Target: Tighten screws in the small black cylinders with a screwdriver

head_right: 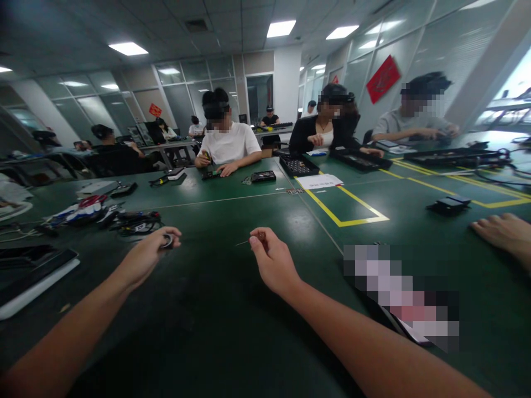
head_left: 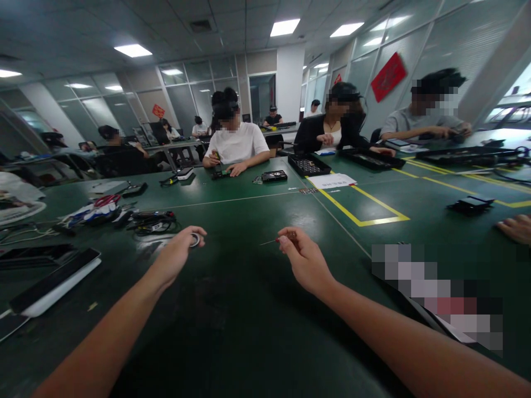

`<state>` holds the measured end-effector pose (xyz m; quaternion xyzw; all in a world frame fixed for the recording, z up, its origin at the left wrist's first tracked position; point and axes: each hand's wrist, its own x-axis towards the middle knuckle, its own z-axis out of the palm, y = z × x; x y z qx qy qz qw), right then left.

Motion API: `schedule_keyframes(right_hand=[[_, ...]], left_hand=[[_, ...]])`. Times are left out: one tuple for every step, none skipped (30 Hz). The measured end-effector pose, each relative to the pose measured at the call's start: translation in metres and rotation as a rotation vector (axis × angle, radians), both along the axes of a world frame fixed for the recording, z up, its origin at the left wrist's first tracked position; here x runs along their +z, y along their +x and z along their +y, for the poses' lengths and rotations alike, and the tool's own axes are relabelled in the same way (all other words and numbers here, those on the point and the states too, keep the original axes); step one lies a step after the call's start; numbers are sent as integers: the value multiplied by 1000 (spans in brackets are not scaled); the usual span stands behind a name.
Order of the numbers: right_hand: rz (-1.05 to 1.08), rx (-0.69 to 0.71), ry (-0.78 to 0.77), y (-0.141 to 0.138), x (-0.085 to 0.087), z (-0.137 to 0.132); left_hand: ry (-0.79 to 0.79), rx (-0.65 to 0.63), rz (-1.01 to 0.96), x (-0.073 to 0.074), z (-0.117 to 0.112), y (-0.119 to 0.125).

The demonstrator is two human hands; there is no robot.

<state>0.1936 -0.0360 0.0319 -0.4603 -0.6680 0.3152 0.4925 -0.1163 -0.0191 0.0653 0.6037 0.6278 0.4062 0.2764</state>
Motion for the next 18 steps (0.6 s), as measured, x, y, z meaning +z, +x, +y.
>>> schedule_keyframes(right_hand=[[-15, -3, 4, 0, 2, -1], [-37, -8, 10, 1, 3, -1], [-62, -15, 17, 1, 5, -2], [-89, -23, 25, 1, 7, -3], [-109, -31, 36, 2, 8, -4], [-121, -39, 50, 2, 8, -5], [-124, -47, 65, 2, 8, -6], [-113, -53, 82, 1, 8, -6], [-87, -58, 97, 1, 7, -6], [-52, -60, 109, 1, 6, -5], [-14, -60, 114, 1, 5, -5], [17, -56, 114, 1, 4, -4], [40, -52, 109, 0, 3, -3], [52, -48, 103, 0, 2, -2], [53, -45, 96, 0, 1, -1], [51, -42, 90, -1, 1, -1], [47, -38, 85, -1, 0, 0], [45, -34, 81, -1, 0, 0]], left_hand=[[35, -71, -36, -4, 5, 16], [67, -125, -49, -9, 10, 31], [105, -166, -48, -14, 13, 46], [135, -200, -35, -20, 14, 60], [148, -223, -8, -26, 15, 72], [151, -213, 31, -33, 14, 83], [161, -196, 85, -40, 13, 93], [174, -182, 141, -46, 12, 100], [180, -185, 192, -52, 10, 104], [186, -196, 232, -57, 9, 107], [192, -213, 256, -61, 9, 108], [200, -233, 269, -63, 8, 107], [214, -249, 273, -65, 8, 106], [233, -264, 275, -65, 9, 104], [252, -278, 279, -65, 9, 102], [269, -291, 287, -65, 9, 101], [281, -305, 295, -65, 9, 100], [287, -318, 303, -64, 9, 99]])
